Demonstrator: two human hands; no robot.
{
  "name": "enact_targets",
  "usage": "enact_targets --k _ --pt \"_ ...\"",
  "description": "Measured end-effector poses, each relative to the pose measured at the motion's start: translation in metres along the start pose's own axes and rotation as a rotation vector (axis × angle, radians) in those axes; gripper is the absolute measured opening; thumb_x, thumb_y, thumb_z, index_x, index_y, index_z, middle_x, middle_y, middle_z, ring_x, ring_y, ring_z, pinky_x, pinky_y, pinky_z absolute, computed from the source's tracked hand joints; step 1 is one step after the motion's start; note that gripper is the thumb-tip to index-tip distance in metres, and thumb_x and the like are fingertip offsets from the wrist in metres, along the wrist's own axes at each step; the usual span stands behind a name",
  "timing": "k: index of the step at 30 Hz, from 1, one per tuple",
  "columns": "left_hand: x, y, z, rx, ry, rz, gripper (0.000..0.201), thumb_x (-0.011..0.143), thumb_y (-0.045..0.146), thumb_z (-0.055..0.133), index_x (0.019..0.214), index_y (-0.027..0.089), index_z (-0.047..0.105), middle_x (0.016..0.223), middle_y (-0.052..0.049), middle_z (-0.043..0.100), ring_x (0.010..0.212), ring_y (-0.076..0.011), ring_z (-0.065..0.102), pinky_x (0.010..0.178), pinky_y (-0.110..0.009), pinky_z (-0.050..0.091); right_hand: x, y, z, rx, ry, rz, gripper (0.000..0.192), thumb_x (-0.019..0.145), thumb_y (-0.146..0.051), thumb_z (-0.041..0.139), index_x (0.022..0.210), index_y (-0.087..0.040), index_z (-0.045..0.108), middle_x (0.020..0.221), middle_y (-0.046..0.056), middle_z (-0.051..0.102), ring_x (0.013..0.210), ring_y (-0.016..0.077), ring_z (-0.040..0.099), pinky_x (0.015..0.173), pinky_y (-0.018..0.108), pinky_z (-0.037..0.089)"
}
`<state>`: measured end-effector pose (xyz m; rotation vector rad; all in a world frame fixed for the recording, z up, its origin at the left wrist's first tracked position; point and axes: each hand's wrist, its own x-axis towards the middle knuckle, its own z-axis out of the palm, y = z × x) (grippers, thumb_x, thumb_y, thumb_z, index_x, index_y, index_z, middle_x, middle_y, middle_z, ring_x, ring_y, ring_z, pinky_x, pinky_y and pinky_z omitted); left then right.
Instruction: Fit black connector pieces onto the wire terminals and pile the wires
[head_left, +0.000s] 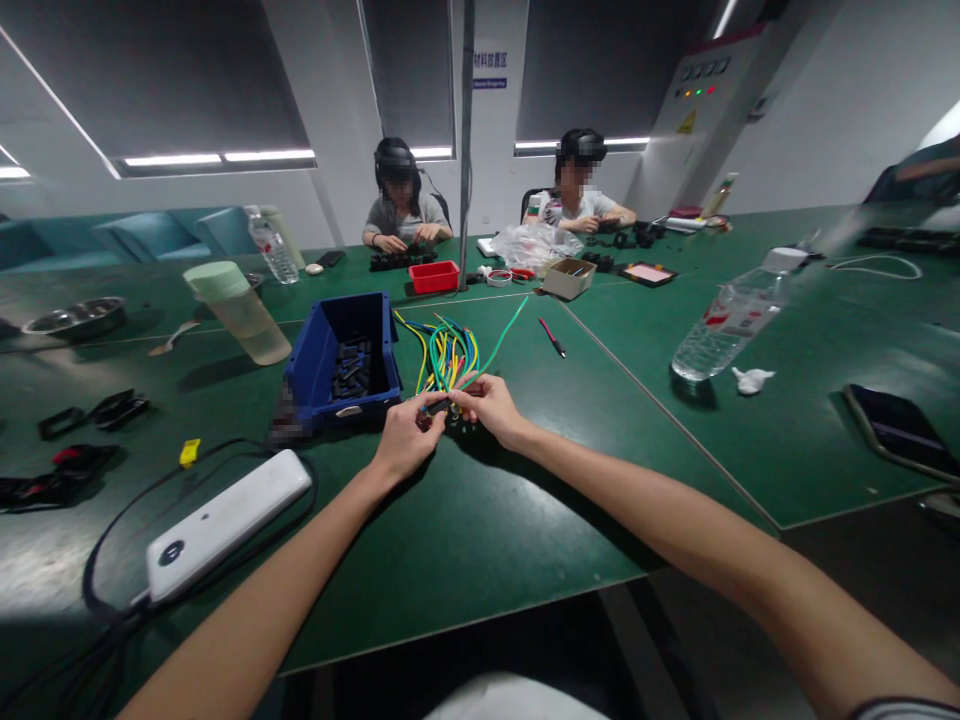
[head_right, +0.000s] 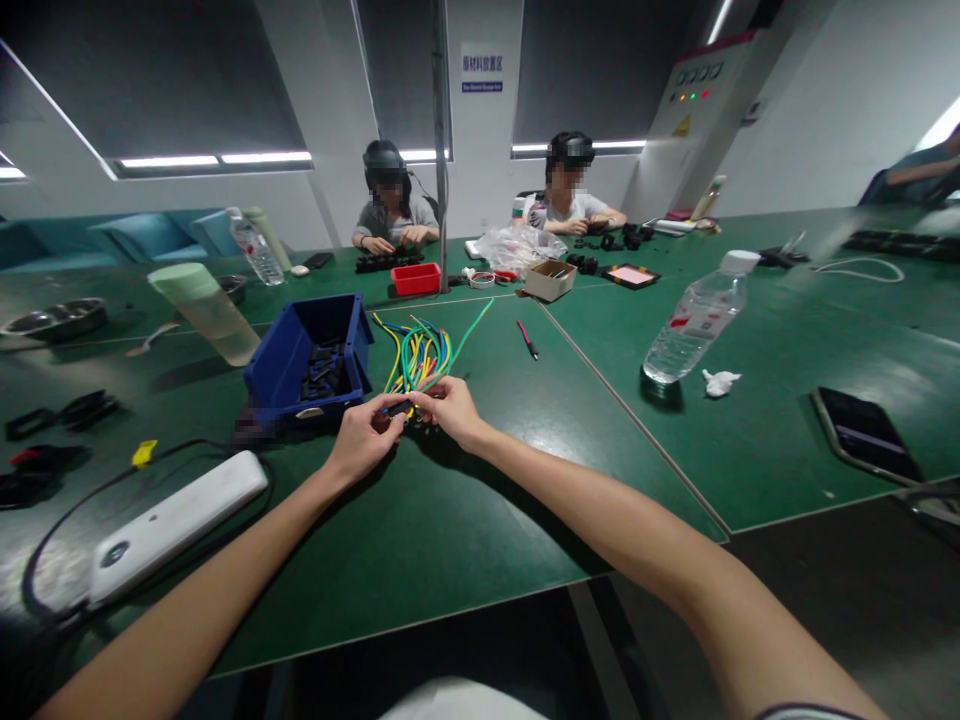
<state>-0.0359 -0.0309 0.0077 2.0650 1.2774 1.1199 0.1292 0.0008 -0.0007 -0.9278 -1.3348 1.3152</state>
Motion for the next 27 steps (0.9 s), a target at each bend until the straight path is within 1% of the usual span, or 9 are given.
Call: enact_targets --k 4,10,18,27 --pt "0.0004 0.0000 0.0002 0.015 0.018 0.007 0.027 0.080 0.024 0.057 0.104 0.016 0.065 0.071 -0.002 0.067 0.050 -0.0084 0.052 0.052 -0.019 0.042 0.0000 0.0011 0.0007 0.008 0.010 0.005 0.035 0.065 -0.046 0.073 0.078 -0.016 0.060 0.058 -0.002 0.057 0.045 0.0078 0.047 0.042 0.020 0.035" --pt "0.0001 -0.0006 0.0008 -0.003 0.008 -0.017 0.027 0.081 0.025 0.056 0.105 0.015 0.063 0.079 -0.004 0.069 0.051 -0.0086 0.053 0.052 -0.020 0.043 0.0008 0.0027 -0.0003 0.011 -0.002 -0.002 0.034 0.065 -0.045 0.073 0.078 -0.016 0.061 0.057 -0.002 0.057 0.045 0.0079 0.047 0.042 0.020 0.035" --pt "0.0007 0.0000 0.0013 0.000 0.015 -0.003 0.025 0.081 0.023 0.056 0.103 0.015 0.064 0.078 -0.003 0.068 0.049 -0.0075 0.051 0.052 -0.019 0.042 0.0012 0.0026 -0.0004 0.012 -0.004 0.002 0.035 0.065 -0.047 0.073 0.077 -0.016 0.061 0.055 -0.003 0.056 0.044 0.0079 0.046 0.042 0.021 0.034" --pt "-0.0003 -0.0004 0.0018 -0.027 0.002 -0.012 0.025 0.082 0.023 0.054 0.104 0.016 0.063 0.072 -0.002 0.068 0.056 -0.0118 0.059 0.058 -0.022 0.049 0.0003 0.0012 0.0001 0.011 -0.008 -0.015 0.033 0.067 -0.045 0.071 0.077 -0.016 0.060 0.056 -0.003 0.055 0.045 0.0082 0.046 0.042 0.021 0.034"
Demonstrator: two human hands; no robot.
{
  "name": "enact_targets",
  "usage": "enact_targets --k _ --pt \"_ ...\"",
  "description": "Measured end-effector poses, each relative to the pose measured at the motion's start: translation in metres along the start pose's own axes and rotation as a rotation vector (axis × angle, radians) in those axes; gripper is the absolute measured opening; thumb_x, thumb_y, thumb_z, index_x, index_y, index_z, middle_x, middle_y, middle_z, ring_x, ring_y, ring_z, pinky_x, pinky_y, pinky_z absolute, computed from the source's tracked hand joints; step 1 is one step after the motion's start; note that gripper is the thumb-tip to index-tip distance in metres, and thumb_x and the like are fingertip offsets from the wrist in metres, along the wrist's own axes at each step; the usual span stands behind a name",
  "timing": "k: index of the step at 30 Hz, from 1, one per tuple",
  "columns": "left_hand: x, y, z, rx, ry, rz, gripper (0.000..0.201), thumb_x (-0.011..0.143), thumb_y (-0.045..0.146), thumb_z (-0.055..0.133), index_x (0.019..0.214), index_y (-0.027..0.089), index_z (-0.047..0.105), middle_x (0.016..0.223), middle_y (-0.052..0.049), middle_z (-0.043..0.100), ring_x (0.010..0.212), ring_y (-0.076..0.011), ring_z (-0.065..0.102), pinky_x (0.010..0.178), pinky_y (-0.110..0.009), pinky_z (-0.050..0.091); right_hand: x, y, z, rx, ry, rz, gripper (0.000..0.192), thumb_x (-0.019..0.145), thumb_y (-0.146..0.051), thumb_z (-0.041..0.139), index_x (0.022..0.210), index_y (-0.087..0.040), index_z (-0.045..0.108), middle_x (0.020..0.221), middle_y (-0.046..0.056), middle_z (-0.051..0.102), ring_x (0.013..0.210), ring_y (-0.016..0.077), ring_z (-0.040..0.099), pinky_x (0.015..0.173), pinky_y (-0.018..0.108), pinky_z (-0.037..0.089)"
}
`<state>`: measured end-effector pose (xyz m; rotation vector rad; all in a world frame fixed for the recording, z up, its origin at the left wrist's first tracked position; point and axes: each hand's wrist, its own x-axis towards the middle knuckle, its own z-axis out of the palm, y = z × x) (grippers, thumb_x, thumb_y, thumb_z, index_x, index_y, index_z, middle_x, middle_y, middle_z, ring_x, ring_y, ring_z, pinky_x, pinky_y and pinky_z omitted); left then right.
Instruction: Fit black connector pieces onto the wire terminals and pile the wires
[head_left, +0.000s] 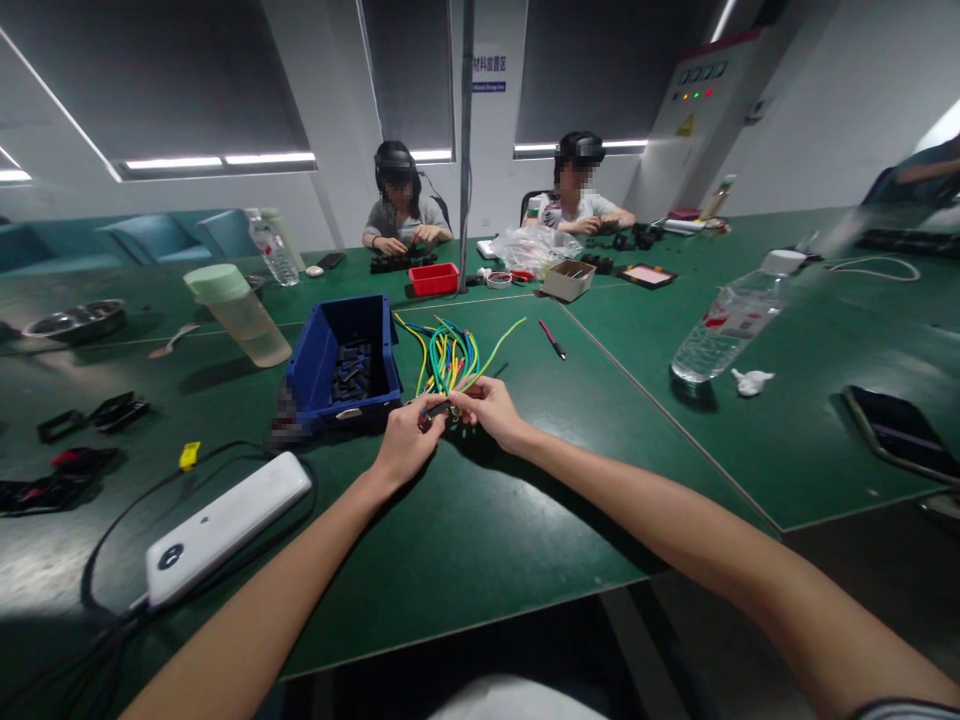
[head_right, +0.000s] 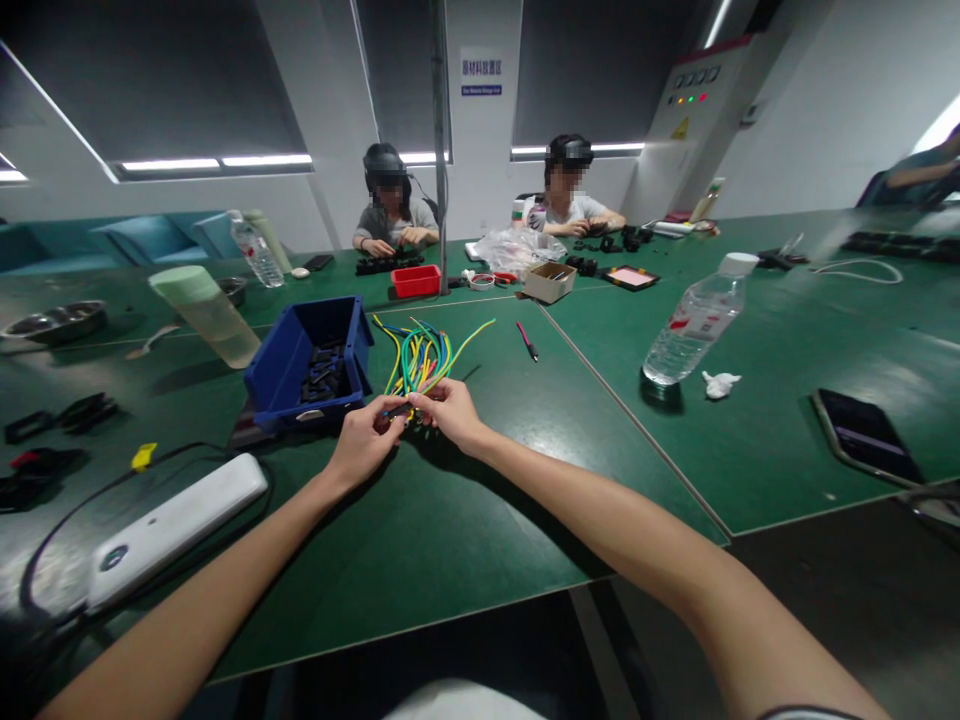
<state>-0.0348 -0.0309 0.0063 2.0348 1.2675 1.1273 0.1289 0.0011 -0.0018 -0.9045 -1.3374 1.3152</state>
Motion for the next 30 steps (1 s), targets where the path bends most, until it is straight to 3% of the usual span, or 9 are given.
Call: enact_targets --k 9,13,19,30 --pt "-0.0007 0.0010 -0.0006 0.008 -0.019 -0.028 0.026 0.082 0.023 0.053 0.105 0.015 0.061 0.075 -0.004 0.069 0.054 -0.0122 0.060 0.055 -0.023 0.048 0.0009 -0.0002 0.0008 -0.002 0.002 0.011 0.033 0.067 -0.046 0.072 0.077 -0.016 0.061 0.057 -0.002 0.057 0.045 0.0085 0.047 0.041 0.021 0.033" --pt "-0.0018 0.0016 0.0000 -0.092 -0.063 -0.068 0.029 0.083 0.023 0.051 0.109 0.014 0.058 0.083 -0.006 0.070 0.052 -0.0118 0.061 0.055 -0.024 0.049 0.0016 0.0017 0.0002 -0.003 0.010 -0.002 0.034 0.068 -0.046 0.071 0.076 -0.016 0.060 0.057 -0.002 0.058 0.045 0.0083 0.047 0.041 0.021 0.034" --pt "-0.0026 0.0024 0.0014 -0.251 -0.143 -0.133 0.032 0.082 0.023 0.051 0.113 0.014 0.056 0.075 -0.003 0.068 0.055 -0.0126 0.062 0.054 -0.023 0.046 0.0007 0.0017 -0.0007 -0.013 0.040 -0.001 0.035 0.069 -0.048 0.070 0.073 -0.016 0.056 0.055 -0.003 0.057 0.044 0.0082 0.048 0.041 0.021 0.035" --pt "-0.0008 0.0035 0.0014 -0.297 -0.169 -0.192 0.035 0.088 0.033 0.043 0.116 0.014 0.054 0.076 -0.003 0.068 0.051 -0.0114 0.061 0.047 -0.020 0.040 -0.0014 0.0021 0.0009 -0.081 0.029 -0.032 0.035 0.075 -0.048 0.065 0.089 -0.015 0.059 0.065 -0.001 0.059 0.048 0.0094 0.053 0.043 0.021 0.041"
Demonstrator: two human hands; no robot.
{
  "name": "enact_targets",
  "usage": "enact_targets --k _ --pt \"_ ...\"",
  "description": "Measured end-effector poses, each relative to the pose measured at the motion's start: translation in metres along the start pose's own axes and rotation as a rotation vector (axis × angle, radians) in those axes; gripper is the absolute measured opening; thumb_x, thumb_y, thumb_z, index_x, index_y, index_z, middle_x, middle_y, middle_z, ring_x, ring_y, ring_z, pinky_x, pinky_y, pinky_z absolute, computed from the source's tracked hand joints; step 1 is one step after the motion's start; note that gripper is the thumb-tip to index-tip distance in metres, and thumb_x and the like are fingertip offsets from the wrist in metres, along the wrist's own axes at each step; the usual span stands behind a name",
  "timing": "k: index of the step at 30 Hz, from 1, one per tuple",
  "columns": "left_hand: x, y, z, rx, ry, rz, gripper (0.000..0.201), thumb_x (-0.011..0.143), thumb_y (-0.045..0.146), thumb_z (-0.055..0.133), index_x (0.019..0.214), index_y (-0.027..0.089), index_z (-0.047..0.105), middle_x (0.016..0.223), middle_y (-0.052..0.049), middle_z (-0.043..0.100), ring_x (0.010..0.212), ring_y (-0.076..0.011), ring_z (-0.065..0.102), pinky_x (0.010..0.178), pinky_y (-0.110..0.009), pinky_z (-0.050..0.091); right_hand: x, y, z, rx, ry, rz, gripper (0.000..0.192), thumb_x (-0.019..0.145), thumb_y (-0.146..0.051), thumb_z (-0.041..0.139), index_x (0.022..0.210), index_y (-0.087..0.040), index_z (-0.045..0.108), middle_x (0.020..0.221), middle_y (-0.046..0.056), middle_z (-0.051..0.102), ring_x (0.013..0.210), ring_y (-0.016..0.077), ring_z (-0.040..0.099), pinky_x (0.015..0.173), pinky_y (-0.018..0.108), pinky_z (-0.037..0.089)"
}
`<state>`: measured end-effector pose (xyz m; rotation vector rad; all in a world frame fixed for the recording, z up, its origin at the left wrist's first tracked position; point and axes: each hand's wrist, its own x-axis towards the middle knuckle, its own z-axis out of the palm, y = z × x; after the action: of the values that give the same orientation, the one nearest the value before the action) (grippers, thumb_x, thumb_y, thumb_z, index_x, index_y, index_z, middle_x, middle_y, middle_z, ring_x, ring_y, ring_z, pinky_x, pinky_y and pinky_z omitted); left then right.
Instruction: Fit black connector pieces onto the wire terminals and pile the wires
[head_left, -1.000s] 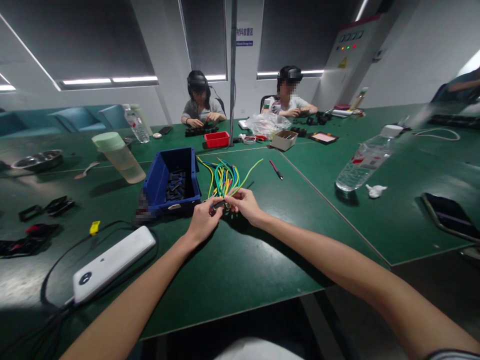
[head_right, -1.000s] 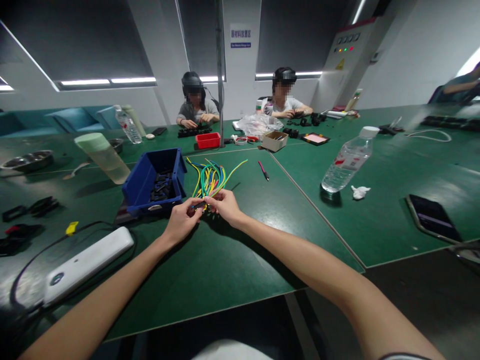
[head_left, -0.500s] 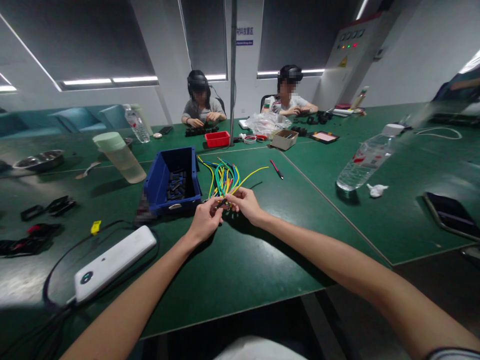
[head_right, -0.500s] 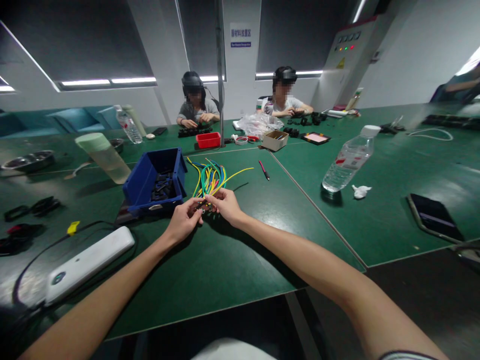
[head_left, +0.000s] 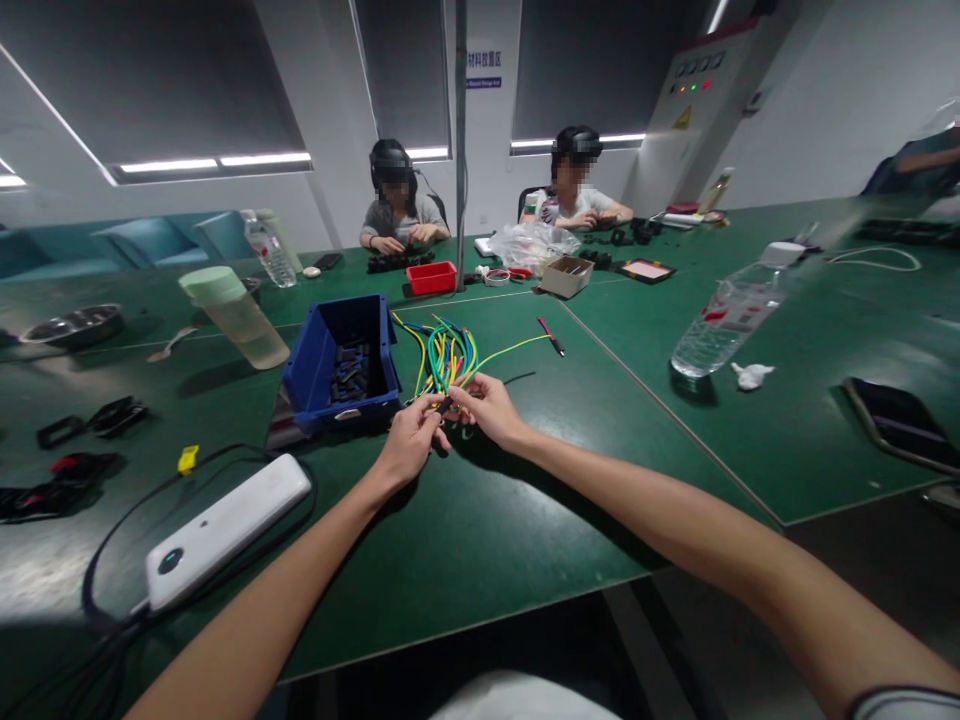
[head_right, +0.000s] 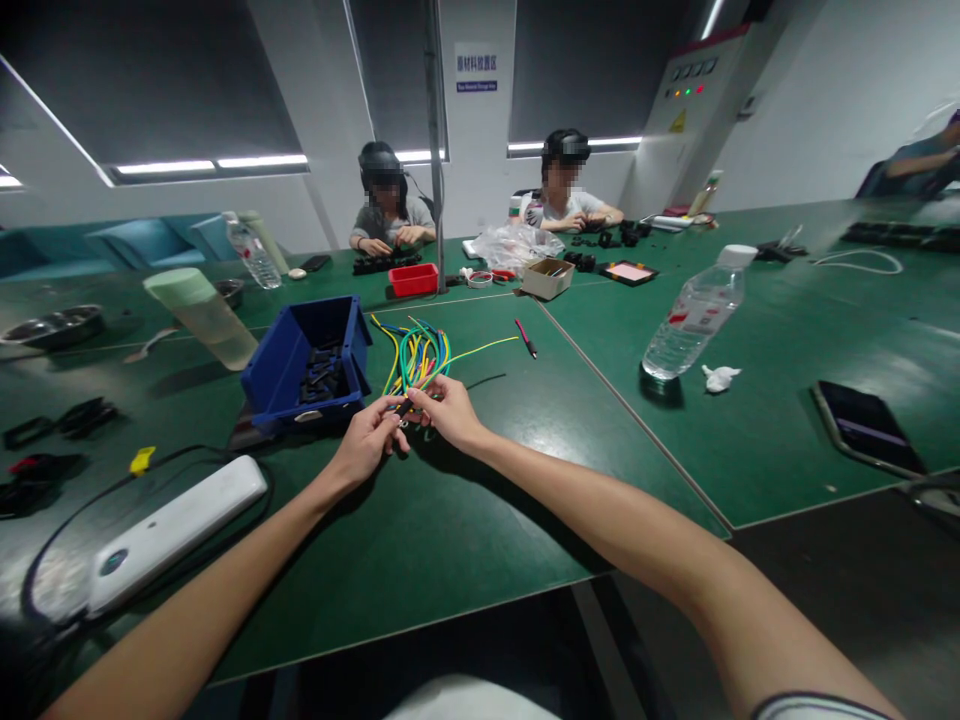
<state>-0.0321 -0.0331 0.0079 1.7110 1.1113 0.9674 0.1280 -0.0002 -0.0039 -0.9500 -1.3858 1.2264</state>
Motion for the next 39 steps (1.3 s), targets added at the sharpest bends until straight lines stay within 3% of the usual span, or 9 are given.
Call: enact_targets --k 3,13,19,23,26,30,39 --pt "0.000 -0.001 -0.001 0.018 -0.003 -0.004 0.035 0.089 0.032 0.042 0.116 0.013 0.052 0.062 0.000 0.065 0.049 -0.0115 0.059 0.047 -0.019 0.039 -0.002 -0.001 0.001 0.013 -0.017 -0.020 0.037 0.077 -0.047 0.063 0.095 -0.016 0.057 0.068 -0.001 0.061 0.051 0.0098 0.055 0.044 0.021 0.043" --pt "-0.002 0.005 -0.001 0.148 0.005 0.058 0.032 0.091 0.031 0.039 0.115 0.014 0.051 0.050 0.005 0.057 0.044 -0.0114 0.056 0.052 -0.021 0.042 -0.003 0.002 0.003 -0.049 0.007 -0.082 0.063 0.073 -0.044 0.068 0.126 -0.015 0.049 0.070 -0.001 0.061 0.058 0.0129 0.060 0.057 0.026 0.050" --pt "-0.003 0.004 -0.002 0.229 0.032 0.100 0.032 0.091 0.033 0.040 0.115 0.016 0.053 0.053 0.004 0.060 0.045 -0.0112 0.056 0.053 -0.022 0.043 -0.003 -0.001 0.001 -0.110 0.081 -0.087 0.066 0.075 -0.039 0.066 0.132 -0.014 0.046 0.068 -0.002 0.060 0.056 0.0111 0.055 0.053 0.024 0.046" --pt "-0.002 0.000 -0.002 0.229 0.039 0.093 0.033 0.090 0.035 0.042 0.115 0.017 0.053 0.074 -0.002 0.070 0.045 -0.0103 0.057 0.051 -0.022 0.044 -0.001 0.002 -0.001 -0.137 0.081 -0.107 0.064 0.077 -0.036 0.064 0.133 -0.014 0.044 0.067 -0.003 0.057 0.053 0.0097 0.051 0.052 0.023 0.043" --pt "-0.001 -0.003 -0.002 0.258 0.053 0.100 0.033 0.089 0.035 0.044 0.116 0.018 0.055 0.085 -0.005 0.072 0.052 -0.0122 0.062 0.053 -0.023 0.047 0.002 0.005 -0.003 -0.152 0.078 -0.098 0.064 0.075 -0.036 0.065 0.131 -0.013 0.045 0.066 -0.004 0.056 0.053 0.0096 0.050 0.052 0.023 0.042" --pt "0.001 -0.005 -0.003 0.311 0.078 0.152 0.032 0.087 0.033 0.048 0.114 0.016 0.058 0.085 -0.007 0.072 0.074 -0.0180 0.068 0.066 -0.026 0.050 0.005 0.007 -0.005 -0.150 0.076 -0.079 0.059 0.073 -0.036 0.066 0.124 -0.013 0.048 0.066 -0.004 0.056 0.054 0.0098 0.050 0.052 0.023 0.042" --pt "0.001 -0.005 -0.006 0.473 0.071 0.155 0.031 0.087 0.030 0.049 0.113 0.018 0.060 0.091 -0.007 0.071 0.062 -0.0144 0.062 0.063 -0.025 0.048 0.009 0.002 -0.015 -0.159 0.027 -0.084 0.029 0.072 -0.038 0.065 0.088 -0.018 0.051 0.061 -0.006 0.050 0.049 0.0091 0.047 0.047 0.022 0.037"
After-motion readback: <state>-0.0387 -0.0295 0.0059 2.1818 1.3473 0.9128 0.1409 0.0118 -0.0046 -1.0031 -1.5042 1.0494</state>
